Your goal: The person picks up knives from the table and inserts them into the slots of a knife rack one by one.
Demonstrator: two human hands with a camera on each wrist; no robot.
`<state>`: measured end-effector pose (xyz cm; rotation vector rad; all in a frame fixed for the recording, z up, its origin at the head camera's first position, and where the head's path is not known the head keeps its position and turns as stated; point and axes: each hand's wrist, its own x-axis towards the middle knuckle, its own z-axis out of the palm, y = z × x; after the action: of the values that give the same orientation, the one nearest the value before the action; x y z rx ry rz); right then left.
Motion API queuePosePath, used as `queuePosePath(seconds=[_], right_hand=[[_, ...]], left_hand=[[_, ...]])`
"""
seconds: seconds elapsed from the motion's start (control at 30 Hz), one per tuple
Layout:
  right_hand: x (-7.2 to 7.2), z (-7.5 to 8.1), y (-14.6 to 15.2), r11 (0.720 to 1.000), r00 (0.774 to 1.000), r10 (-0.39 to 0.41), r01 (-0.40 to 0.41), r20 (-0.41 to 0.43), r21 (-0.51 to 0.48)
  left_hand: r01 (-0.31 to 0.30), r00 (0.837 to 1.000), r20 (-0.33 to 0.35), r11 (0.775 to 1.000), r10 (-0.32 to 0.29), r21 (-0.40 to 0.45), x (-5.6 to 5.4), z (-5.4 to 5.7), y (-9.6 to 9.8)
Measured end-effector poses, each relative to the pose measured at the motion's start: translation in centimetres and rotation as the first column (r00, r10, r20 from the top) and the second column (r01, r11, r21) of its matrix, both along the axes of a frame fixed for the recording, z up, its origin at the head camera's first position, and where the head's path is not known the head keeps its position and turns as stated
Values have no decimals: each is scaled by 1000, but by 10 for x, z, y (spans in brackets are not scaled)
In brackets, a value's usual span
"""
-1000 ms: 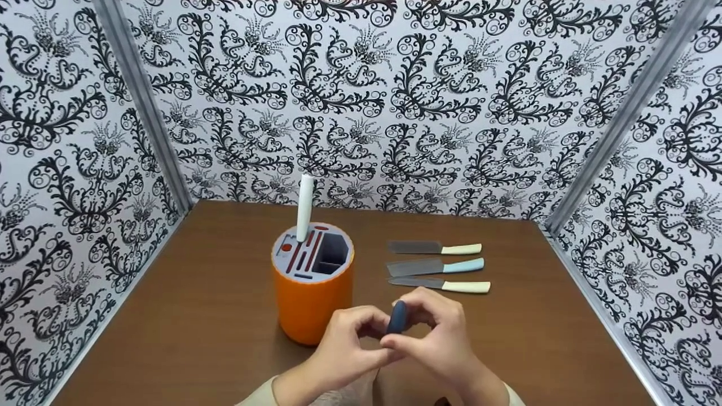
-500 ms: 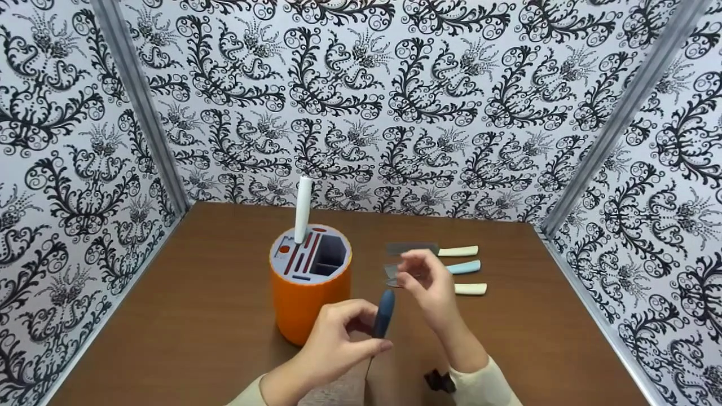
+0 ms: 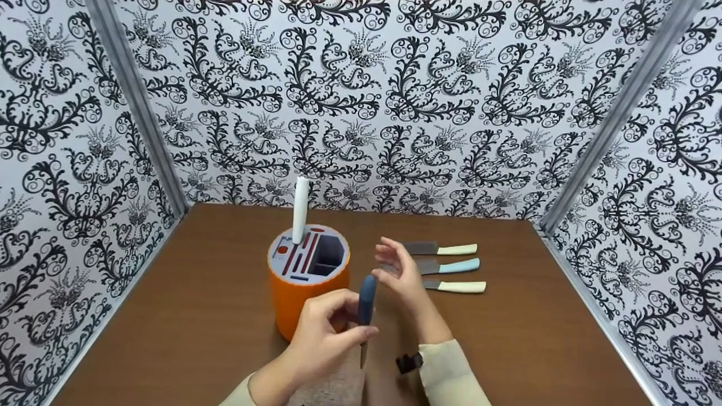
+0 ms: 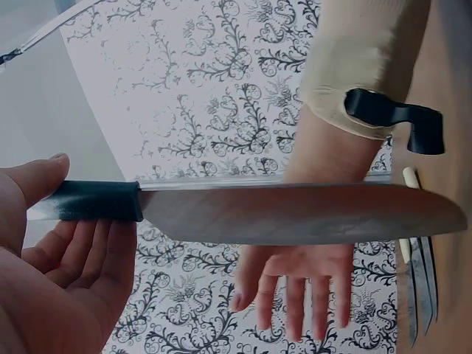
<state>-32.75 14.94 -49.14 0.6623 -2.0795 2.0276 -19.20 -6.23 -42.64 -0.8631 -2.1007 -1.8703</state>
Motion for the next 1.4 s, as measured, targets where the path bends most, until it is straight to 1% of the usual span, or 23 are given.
queuePosePath(seconds=[0.07,0.13,0.23,0.3,0.4,0.5,0.6,0.73,0.83,0.97,1.1,1.17,1.23,1.33,1.4], right_hand=[[-2,-4,0,999,999,50,-50,2,-9],[-3,-8,-1,996,996,90,-90,-2,0],[-4,-13,-4,989,989,145,-145,7,31],[-4,-16,-7,983,984,175,-175,20,56],[-4,-22,-14,974,976,215,-217,43,62],[-4,-24,-18,968,969,241,-243,48,54],[-3,-26,-22,963,965,257,-260,56,65],[0,-27,-28,957,962,265,-271,70,105],[3,-29,-33,952,959,272,-280,78,121],[6,-31,-35,954,962,259,-269,86,129],[7,-33,-36,961,968,237,-246,81,130],[7,-35,-38,961,971,230,-237,62,139],[7,-36,-43,963,974,221,-226,48,148],[8,-38,-53,965,978,204,-207,36,160],[11,-40,-59,967,979,197,-202,46,152]], left_hand=[[-19,999,-29,1000,19,5,1,1,-2],[-19,998,-57,1000,20,19,3,3,-5],[3,994,-107,998,3,57,6,7,-8],[28,988,-155,996,-13,90,7,11,-10],[63,974,-227,988,-29,144,9,16,-16],[96,952,-305,977,-34,189,11,21,-22],[112,927,-374,967,-19,229,13,26,-29],[105,910,-415,954,23,282,17,32,-38],[101,901,-431,944,47,315,19,35,-43],[100,891,-448,930,74,352,21,39,-46],[107,874,-476,917,98,385,21,41,-49],[122,855,-506,904,114,411,20,42,-51],[152,834,-536,881,129,448,20,44,-52],[194,810,-564,835,159,515,23,48,-54],[212,799,-572,803,185,557,25,50,-54]])
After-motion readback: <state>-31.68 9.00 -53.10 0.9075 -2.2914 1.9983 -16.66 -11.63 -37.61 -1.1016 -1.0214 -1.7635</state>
